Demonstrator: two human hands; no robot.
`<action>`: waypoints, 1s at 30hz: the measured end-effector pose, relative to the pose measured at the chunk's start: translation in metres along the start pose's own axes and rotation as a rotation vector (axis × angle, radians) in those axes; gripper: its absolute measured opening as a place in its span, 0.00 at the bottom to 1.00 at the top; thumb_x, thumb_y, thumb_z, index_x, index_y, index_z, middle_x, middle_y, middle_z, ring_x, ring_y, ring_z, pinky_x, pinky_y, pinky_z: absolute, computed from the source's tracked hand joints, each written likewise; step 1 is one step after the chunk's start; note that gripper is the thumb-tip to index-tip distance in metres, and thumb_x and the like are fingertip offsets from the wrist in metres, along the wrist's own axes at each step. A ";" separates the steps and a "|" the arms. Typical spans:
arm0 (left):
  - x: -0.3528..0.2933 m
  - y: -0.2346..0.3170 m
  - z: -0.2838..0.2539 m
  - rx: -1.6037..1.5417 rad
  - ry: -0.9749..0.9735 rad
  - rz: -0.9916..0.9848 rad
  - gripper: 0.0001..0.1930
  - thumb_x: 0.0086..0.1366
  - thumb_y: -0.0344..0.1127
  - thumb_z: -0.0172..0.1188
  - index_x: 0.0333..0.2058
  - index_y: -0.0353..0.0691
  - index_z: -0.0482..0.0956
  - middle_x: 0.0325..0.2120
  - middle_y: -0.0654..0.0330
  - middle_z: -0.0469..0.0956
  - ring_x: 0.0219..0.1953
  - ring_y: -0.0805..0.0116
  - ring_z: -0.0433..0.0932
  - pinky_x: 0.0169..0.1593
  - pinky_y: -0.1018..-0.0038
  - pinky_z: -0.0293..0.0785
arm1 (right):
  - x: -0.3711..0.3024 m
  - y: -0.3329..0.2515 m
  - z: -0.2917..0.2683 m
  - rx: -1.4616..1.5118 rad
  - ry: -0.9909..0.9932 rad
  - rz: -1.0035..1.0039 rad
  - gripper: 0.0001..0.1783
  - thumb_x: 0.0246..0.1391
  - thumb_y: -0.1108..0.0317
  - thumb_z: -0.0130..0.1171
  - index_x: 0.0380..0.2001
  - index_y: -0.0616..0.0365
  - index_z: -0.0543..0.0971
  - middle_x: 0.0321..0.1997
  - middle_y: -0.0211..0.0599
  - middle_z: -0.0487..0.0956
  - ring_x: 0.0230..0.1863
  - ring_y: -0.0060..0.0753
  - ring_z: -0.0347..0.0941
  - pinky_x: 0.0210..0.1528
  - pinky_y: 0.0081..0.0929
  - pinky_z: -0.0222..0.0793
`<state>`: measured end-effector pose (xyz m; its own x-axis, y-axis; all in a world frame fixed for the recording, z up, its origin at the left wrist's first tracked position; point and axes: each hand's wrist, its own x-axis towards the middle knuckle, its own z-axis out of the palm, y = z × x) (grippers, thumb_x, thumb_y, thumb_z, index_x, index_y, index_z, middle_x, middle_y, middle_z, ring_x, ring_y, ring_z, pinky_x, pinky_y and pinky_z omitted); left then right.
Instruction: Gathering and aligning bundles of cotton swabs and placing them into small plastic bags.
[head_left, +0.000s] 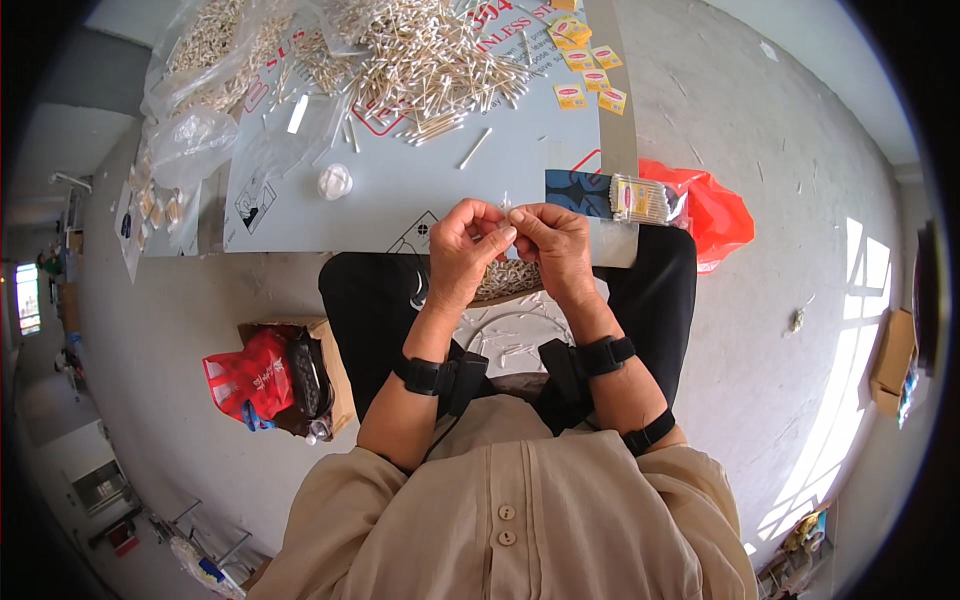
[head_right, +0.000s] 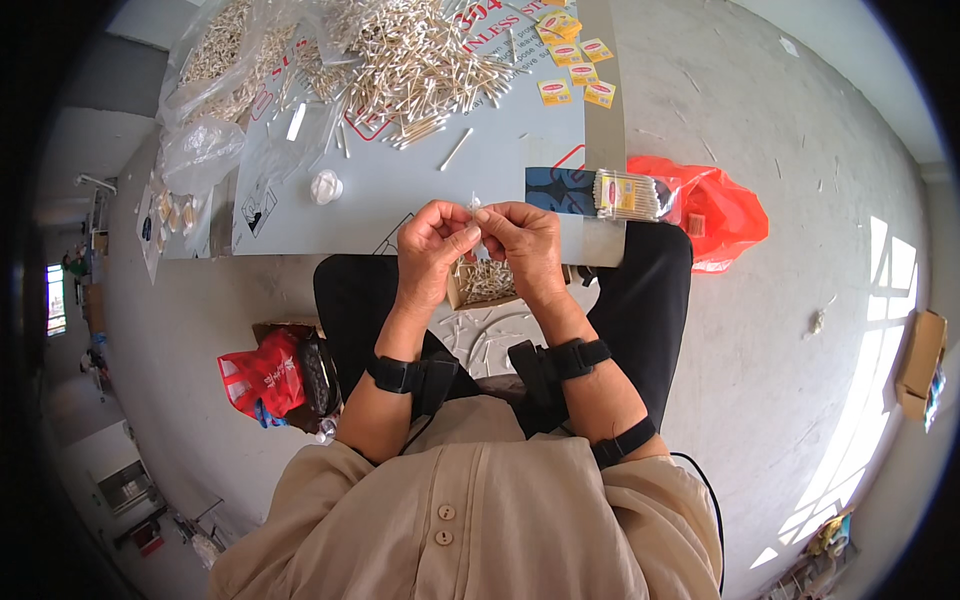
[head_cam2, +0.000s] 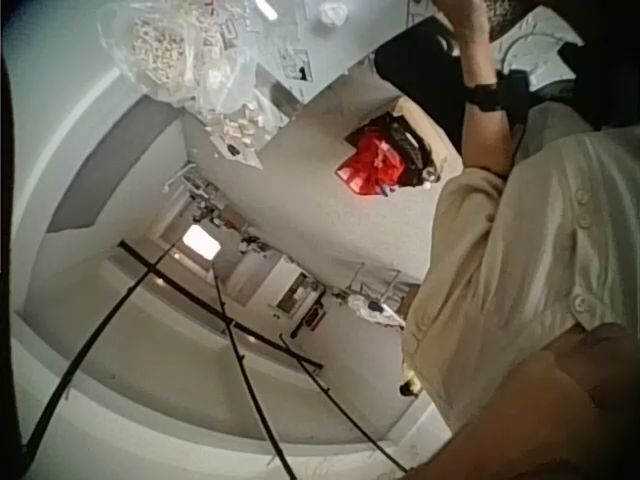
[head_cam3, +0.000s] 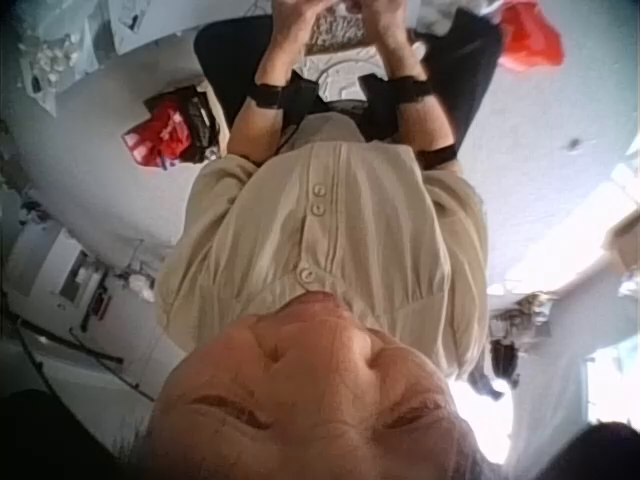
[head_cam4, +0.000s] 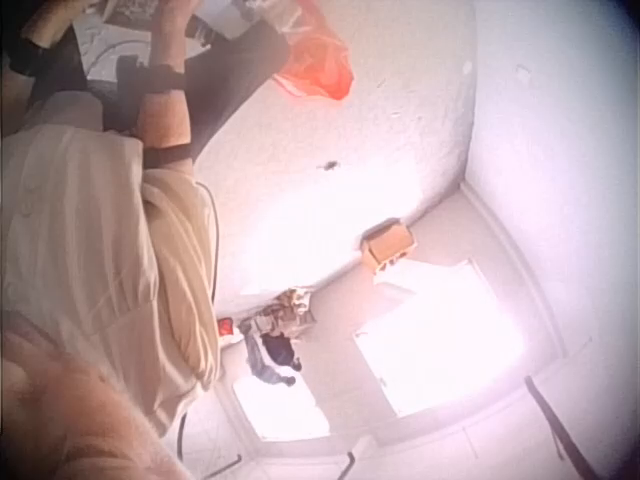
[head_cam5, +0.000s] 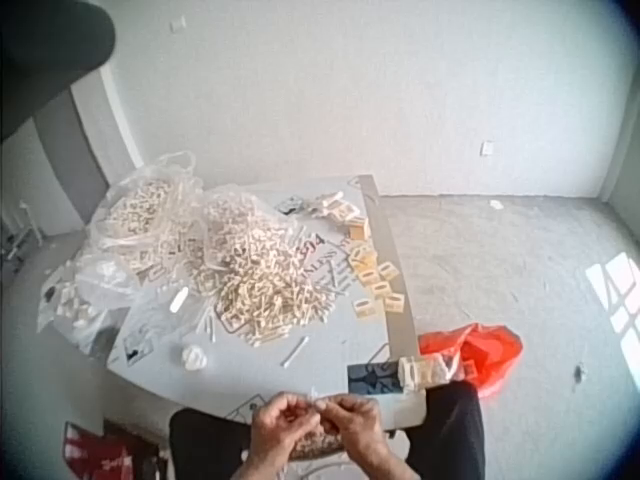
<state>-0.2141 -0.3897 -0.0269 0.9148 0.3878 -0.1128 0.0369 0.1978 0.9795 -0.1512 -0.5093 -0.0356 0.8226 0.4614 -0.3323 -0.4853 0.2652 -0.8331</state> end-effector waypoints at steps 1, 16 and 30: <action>0.000 -0.001 0.000 -0.001 -0.002 0.003 0.06 0.57 0.27 0.63 0.31 0.34 0.74 0.21 0.65 0.75 0.24 0.81 0.73 0.25 0.83 0.72 | 0.000 0.000 0.000 0.000 0.000 0.000 0.10 0.53 0.68 0.63 0.27 0.65 0.81 0.16 0.25 0.72 0.16 0.12 0.62 0.18 0.12 0.56; 0.001 0.004 0.003 0.018 -0.022 0.002 0.04 0.58 0.25 0.61 0.30 0.33 0.75 0.21 0.64 0.75 0.24 0.80 0.73 0.26 0.82 0.72 | -0.002 -0.010 0.003 -0.042 0.029 0.016 0.09 0.51 0.69 0.64 0.25 0.66 0.80 0.17 0.26 0.73 0.16 0.12 0.63 0.17 0.11 0.56; 0.001 0.002 0.001 -0.014 -0.029 0.003 0.05 0.58 0.25 0.61 0.30 0.33 0.74 0.22 0.64 0.75 0.24 0.80 0.73 0.26 0.82 0.73 | 0.000 -0.005 0.000 -0.001 0.016 0.022 0.10 0.52 0.68 0.64 0.25 0.65 0.80 0.16 0.25 0.72 0.16 0.13 0.62 0.17 0.12 0.56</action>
<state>-0.2125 -0.3904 -0.0252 0.9263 0.3619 -0.1049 0.0287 0.2097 0.9774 -0.1485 -0.5103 -0.0319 0.8167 0.4530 -0.3575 -0.5028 0.2548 -0.8260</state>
